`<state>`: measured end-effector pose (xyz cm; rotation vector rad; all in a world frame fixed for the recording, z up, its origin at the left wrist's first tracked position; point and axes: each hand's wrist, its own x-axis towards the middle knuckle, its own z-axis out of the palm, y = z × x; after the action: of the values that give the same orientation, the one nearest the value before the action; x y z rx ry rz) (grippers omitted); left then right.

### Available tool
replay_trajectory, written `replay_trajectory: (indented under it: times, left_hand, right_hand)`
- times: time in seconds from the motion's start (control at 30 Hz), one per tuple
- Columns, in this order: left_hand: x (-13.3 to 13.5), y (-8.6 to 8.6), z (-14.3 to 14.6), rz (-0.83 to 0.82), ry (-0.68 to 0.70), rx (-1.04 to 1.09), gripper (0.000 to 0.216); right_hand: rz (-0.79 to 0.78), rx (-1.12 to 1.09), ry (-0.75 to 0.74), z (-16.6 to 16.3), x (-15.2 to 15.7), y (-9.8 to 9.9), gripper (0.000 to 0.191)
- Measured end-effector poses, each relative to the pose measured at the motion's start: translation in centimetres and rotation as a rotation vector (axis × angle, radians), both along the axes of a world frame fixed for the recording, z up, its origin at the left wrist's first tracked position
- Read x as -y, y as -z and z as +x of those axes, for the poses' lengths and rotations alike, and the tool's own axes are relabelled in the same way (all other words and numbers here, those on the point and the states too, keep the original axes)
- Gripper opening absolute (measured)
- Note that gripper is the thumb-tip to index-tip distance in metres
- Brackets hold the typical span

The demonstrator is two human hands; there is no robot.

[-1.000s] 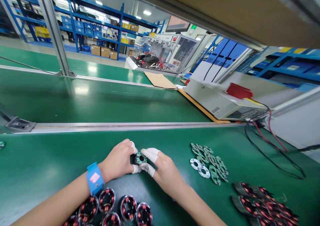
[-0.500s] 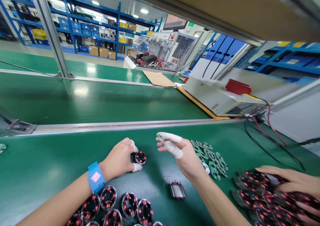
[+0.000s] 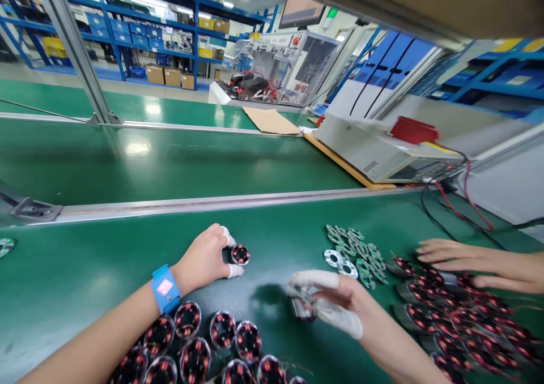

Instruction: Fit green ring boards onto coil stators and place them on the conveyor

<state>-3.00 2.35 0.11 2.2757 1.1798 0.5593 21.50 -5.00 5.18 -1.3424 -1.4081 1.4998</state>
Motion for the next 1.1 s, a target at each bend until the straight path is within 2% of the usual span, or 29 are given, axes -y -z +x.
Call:
replay_trajectory:
  times: [0.13, 0.2, 0.37, 0.47, 0.57, 0.63, 0.7, 0.77, 0.9, 1.03, 1.1]
  left_hand:
    - [-0.1, 0.1, 0.0, -0.01, -0.011, 0.031, 0.029]
    - [-0.1, 0.1, 0.0, -0.007, -0.011, 0.031, 0.029]
    - [-0.1, 0.2, 0.0, 0.006, -0.007, 0.034, 0.033]
    - [-0.1, 0.3, 0.0, 0.007, -0.002, 0.033, 0.033]
    - [-0.1, 0.2, -0.1, 0.004, 0.0, 0.029, 0.033]
    - [-0.1, 0.2, -0.1, 0.003, -0.002, 0.031, 0.033]
    - [-0.1, 0.2, -0.1, 0.0, -0.003, 0.035, 0.032]
    - [-0.1, 0.2, -0.1, -0.003, 0.0, 0.039, 0.031]
    - [0.0, 0.0, -0.1, -0.007, 0.009, 0.036, 0.029]
    - [-0.1, 0.0, 0.2, -0.009, 0.007, 0.031, 0.029]
    - [-0.3, 0.0, 0.3, -0.012, 0.011, 0.027, 0.03]
  right_hand:
    - [0.112, 0.0, 0.483, 0.9, 0.8, 3.0, 0.041]
    - [0.133, -0.005, 0.586, 0.2, 0.8, 4.4, 0.044]
    - [0.282, 0.237, 0.538, -3.0, -0.1, 6.0, 0.04]
    - [0.513, 0.39, 0.515, -4.0, -0.8, 6.5, 0.035]
    - [0.777, 0.498, 0.487, -4.0, 0.0, 6.7, 0.034]
    - [0.836, 0.499, 0.444, -3.7, 1.6, 6.3, 0.035]
    - [0.815, 0.431, 0.486, -3.1, 3.2, 5.5, 0.036]
    - [0.738, 0.314, 0.607, -2.4, 4.0, 4.2, 0.037]
    - [0.432, -0.003, 0.688, -1.0, 1.9, 1.8, 0.036]
    - [0.028, -0.372, 0.668, -0.3, -1.2, 1.9, 0.037]
    - [-0.078, -0.486, 0.658, -0.1, -1.9, 2.7, 0.032]
